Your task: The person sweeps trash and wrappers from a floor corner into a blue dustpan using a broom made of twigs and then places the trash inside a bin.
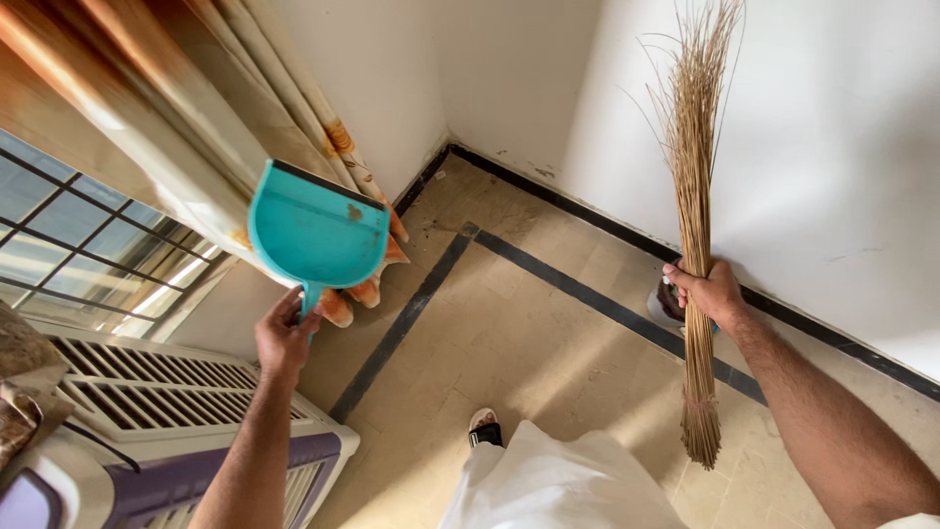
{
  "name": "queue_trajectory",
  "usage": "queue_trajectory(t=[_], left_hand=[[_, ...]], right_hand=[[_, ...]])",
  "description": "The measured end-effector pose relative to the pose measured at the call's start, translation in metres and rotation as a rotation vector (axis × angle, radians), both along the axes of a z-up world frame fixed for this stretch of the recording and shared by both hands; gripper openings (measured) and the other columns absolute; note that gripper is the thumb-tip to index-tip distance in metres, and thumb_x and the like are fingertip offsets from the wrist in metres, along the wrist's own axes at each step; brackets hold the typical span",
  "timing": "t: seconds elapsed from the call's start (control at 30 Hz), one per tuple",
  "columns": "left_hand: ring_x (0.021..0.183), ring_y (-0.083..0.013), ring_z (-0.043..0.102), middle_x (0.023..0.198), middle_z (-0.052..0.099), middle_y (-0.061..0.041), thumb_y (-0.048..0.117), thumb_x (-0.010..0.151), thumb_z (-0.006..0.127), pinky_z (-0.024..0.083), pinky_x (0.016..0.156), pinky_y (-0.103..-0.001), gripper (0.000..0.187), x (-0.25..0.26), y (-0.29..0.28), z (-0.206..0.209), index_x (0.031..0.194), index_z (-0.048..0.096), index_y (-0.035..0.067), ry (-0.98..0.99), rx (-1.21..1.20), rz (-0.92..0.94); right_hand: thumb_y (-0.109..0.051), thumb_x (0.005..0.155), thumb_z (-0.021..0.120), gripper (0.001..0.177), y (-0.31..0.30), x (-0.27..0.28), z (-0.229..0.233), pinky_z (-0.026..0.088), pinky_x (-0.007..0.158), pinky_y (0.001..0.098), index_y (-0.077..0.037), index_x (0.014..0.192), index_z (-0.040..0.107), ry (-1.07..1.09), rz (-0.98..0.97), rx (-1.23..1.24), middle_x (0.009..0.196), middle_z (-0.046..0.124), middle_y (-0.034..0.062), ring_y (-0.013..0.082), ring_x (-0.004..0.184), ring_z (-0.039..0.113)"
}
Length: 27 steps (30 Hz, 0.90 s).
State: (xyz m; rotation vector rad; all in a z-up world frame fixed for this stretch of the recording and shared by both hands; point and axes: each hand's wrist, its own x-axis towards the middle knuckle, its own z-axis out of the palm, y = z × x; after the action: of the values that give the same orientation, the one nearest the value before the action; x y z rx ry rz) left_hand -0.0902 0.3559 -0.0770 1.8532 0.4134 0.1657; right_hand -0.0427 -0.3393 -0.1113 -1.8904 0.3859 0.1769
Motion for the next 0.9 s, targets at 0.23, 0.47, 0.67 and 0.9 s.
queue_trajectory(t=[0.23, 0.47, 0.67, 0.9], left_hand=[[0.096, -0.0148, 0.070, 0.114, 0.076, -0.012, 0.013, 0.088, 0.079, 0.057, 0.083, -0.031, 0.057, 0.035, 0.013, -0.039, 0.142, 0.062, 0.002, 0.085, 0.100, -0.109], [0.107, -0.0190, 0.074, 0.120, 0.076, -0.009, 0.021, 0.086, 0.080, 0.057, 0.094, -0.036, 0.057, 0.085, -0.008, -0.064, 0.140, 0.063, 0.014, 0.258, 0.274, -0.126], [0.106, -0.0205, 0.073, 0.121, 0.075, -0.008, 0.023, 0.085, 0.079, 0.056, 0.095, -0.038, 0.057, 0.147, -0.036, -0.112, 0.140, 0.063, 0.018, 0.428, 0.320, -0.117], [0.084, -0.0230, 0.076, 0.103, 0.082, -0.014, 0.025, 0.091, 0.076, 0.060, 0.077, -0.034, 0.053, 0.211, -0.064, -0.221, 0.143, 0.065, 0.017, 0.641, 0.167, -0.066]], right_hand=[[-0.022, 0.093, 0.075, 0.026, 0.068, 0.057, -0.004, 0.054, 0.046, 0.0335, -0.001, 0.089, 0.062, 0.069, 0.012, -0.076, 0.063, 0.061, 0.0064, 0.0159, 0.049, 0.059], [-0.022, 0.094, 0.076, 0.028, 0.093, 0.158, -0.052, 0.048, 0.040, 0.0335, -0.001, 0.088, 0.059, -0.023, 0.046, -0.021, 0.062, 0.056, 0.0047, 0.0157, 0.047, 0.054], [-0.031, 0.099, 0.066, 0.034, 0.122, 0.272, -0.073, 0.055, 0.042, 0.0303, 0.000, 0.106, 0.055, 0.052, 0.208, -0.181, 0.062, 0.060, 0.0050, 0.0135, 0.047, 0.061], [-0.035, 0.098, 0.063, 0.041, 0.163, 0.400, -0.120, 0.053, 0.041, 0.0334, -0.001, 0.119, 0.053, 0.257, 0.362, -0.318, 0.064, 0.059, 0.0081, 0.0166, 0.046, 0.058]])
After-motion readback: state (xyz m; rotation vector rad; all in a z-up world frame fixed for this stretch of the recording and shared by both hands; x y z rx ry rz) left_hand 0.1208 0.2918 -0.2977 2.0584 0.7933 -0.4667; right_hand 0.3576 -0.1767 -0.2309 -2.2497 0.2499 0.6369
